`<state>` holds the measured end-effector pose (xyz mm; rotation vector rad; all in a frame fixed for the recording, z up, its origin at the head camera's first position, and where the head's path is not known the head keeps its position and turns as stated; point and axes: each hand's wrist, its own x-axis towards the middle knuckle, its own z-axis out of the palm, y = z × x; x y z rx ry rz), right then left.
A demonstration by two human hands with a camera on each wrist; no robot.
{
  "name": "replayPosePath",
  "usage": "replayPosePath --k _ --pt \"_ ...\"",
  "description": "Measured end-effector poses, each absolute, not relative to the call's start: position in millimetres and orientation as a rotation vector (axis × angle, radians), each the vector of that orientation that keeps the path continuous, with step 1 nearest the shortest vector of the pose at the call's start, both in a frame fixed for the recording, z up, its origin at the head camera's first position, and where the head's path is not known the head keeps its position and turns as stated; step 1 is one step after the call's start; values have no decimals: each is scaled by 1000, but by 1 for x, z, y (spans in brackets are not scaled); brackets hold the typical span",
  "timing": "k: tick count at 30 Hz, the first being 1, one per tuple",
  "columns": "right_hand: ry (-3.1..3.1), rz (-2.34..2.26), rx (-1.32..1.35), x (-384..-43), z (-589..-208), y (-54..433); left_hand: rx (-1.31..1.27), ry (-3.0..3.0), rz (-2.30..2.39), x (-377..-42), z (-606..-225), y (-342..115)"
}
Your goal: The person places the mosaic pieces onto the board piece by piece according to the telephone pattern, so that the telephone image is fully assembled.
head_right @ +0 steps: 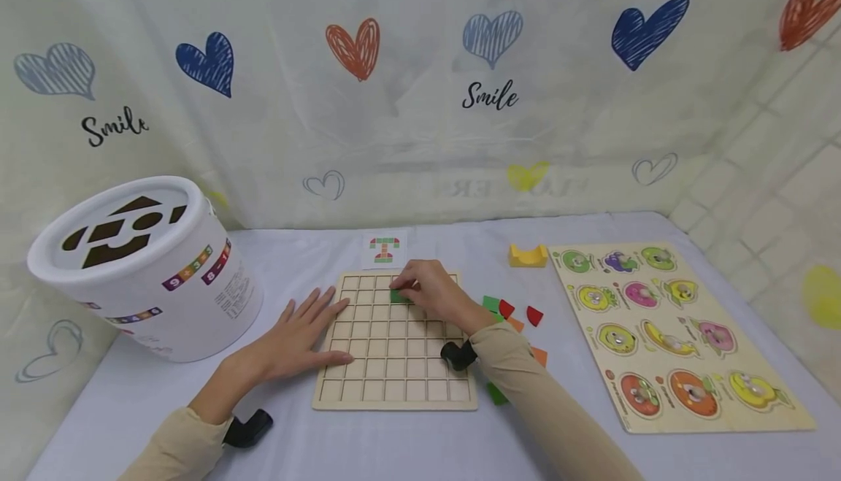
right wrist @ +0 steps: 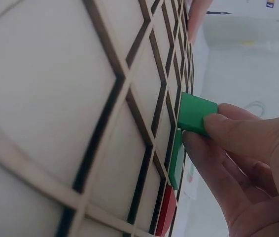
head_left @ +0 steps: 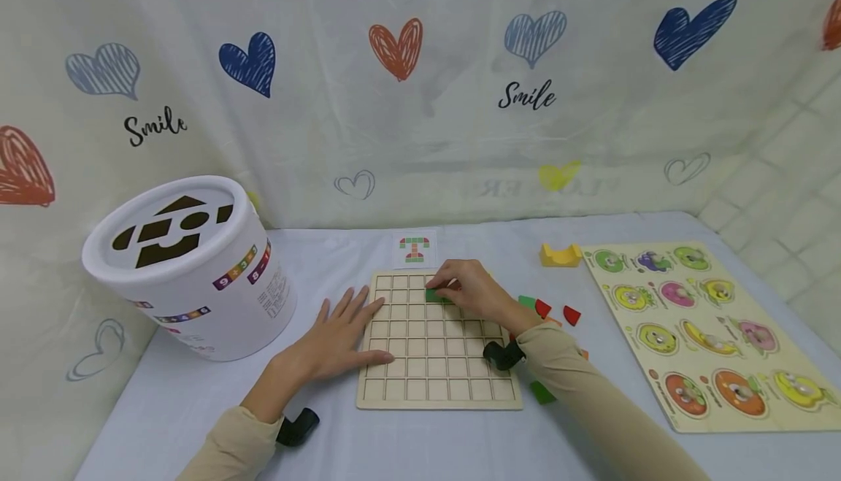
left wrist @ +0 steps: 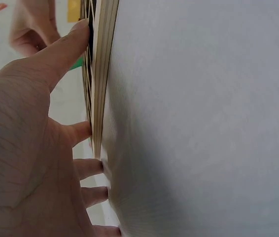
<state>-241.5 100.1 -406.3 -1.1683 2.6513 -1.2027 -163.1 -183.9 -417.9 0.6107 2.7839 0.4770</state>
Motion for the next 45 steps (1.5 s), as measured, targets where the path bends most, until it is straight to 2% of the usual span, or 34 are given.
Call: replayPosePath --k 22,45 --pt "2765 -884 -1352 -242 -396 96 623 2804 478 -164 -419 -182" --pt "2782 -720 -1247 -239 -400 86 613 2793 480 -163 -416 -183"
